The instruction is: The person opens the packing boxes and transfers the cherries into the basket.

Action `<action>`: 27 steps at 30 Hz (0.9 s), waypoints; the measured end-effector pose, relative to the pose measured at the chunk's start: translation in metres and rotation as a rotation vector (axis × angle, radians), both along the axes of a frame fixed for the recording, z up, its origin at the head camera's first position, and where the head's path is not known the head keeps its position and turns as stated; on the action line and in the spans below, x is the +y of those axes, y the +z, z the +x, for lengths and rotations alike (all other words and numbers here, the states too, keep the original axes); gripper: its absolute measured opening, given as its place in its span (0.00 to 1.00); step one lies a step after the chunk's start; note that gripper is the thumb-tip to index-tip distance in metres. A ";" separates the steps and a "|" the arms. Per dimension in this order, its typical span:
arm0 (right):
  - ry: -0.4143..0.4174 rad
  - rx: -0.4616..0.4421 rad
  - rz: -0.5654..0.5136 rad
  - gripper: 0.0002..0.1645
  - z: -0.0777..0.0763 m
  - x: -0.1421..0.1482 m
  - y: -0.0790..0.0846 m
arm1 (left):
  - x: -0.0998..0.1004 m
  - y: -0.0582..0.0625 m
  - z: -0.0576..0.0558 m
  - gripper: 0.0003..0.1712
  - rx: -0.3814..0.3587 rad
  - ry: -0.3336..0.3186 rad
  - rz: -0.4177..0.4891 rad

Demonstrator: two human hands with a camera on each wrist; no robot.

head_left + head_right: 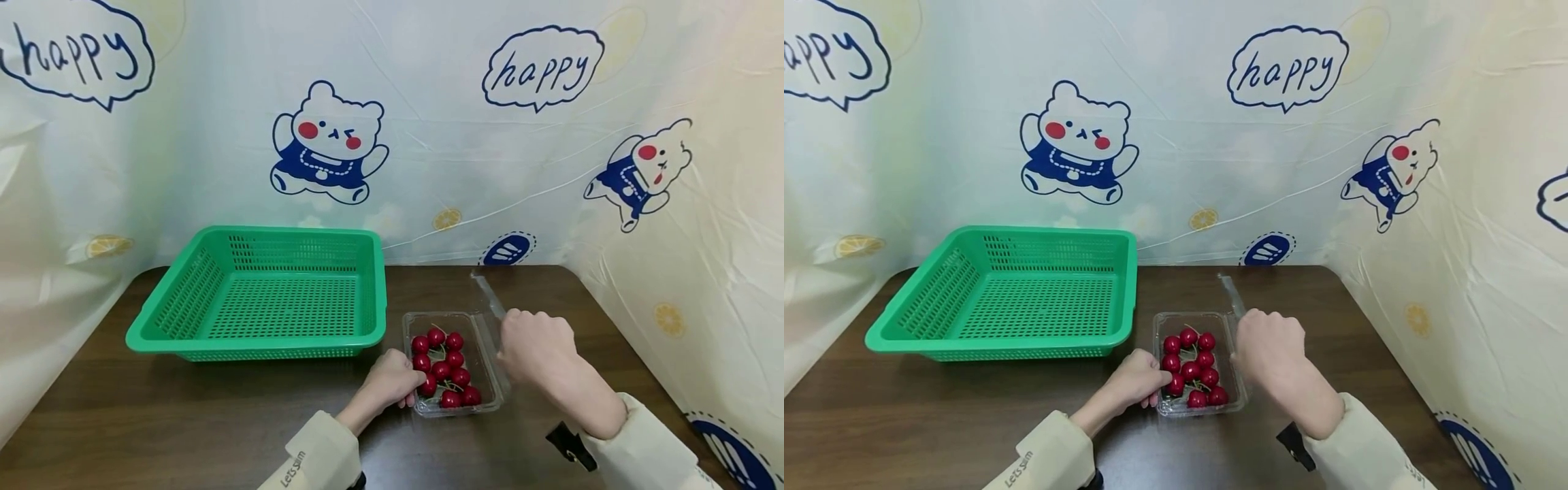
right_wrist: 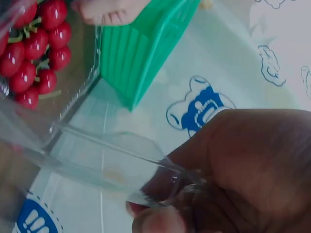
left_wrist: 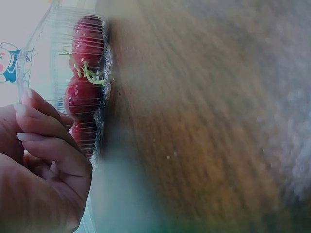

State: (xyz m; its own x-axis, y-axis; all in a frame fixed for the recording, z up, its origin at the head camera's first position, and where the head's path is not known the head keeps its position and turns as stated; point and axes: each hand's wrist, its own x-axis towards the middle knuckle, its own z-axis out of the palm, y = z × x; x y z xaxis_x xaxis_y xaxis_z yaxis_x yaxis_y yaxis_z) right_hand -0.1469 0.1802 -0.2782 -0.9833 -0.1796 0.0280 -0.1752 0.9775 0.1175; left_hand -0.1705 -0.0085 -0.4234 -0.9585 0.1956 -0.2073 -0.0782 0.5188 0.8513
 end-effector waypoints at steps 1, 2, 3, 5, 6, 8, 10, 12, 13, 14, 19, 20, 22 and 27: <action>-0.011 -0.010 0.007 0.11 0.000 0.003 0.001 | 0.000 0.000 0.000 0.23 -0.001 0.000 0.000; -0.020 -0.016 0.010 0.12 -0.001 0.006 0.001 | 0.000 0.000 0.000 0.23 -0.004 0.001 0.001; -0.031 -0.024 0.013 0.12 -0.002 0.009 0.002 | 0.000 0.000 0.000 0.23 -0.006 0.002 0.002; -0.053 -0.043 0.015 0.13 -0.003 0.016 0.003 | 0.000 0.000 0.000 0.22 -0.011 0.004 0.005; -0.063 -0.049 0.013 0.13 -0.004 0.019 0.003 | 0.000 0.000 0.001 0.22 -0.013 0.004 0.007; -0.086 -0.066 0.007 0.13 -0.005 0.028 0.002 | 0.000 0.000 0.001 0.22 -0.014 0.005 0.008; -0.105 -0.074 0.002 0.12 -0.006 0.036 0.000 | 0.000 0.001 0.001 0.22 -0.014 0.005 0.010; -0.118 -0.084 -0.001 0.12 -0.008 0.044 -0.002 | 0.000 0.001 0.001 0.23 -0.011 0.005 0.010; -0.125 -0.094 -0.001 0.12 -0.009 0.047 -0.003 | 0.000 0.001 0.001 0.23 -0.010 0.006 0.008; -0.134 -0.107 0.000 0.12 -0.010 0.050 -0.004 | 0.000 0.002 0.001 0.23 -0.010 0.006 0.009; -0.170 -0.176 0.013 0.13 -0.016 0.062 -0.010 | 0.000 0.002 0.002 0.23 -0.009 0.007 0.019; -0.171 -0.188 0.018 0.14 -0.017 0.063 -0.011 | 0.000 0.002 0.002 0.23 -0.006 0.006 0.023; -0.167 -0.206 0.029 0.15 -0.019 0.066 -0.013 | -0.001 0.002 0.002 0.24 0.001 0.003 0.031; -0.156 -0.220 0.054 0.14 -0.022 0.069 -0.018 | -0.001 0.001 0.001 0.24 0.003 0.002 0.035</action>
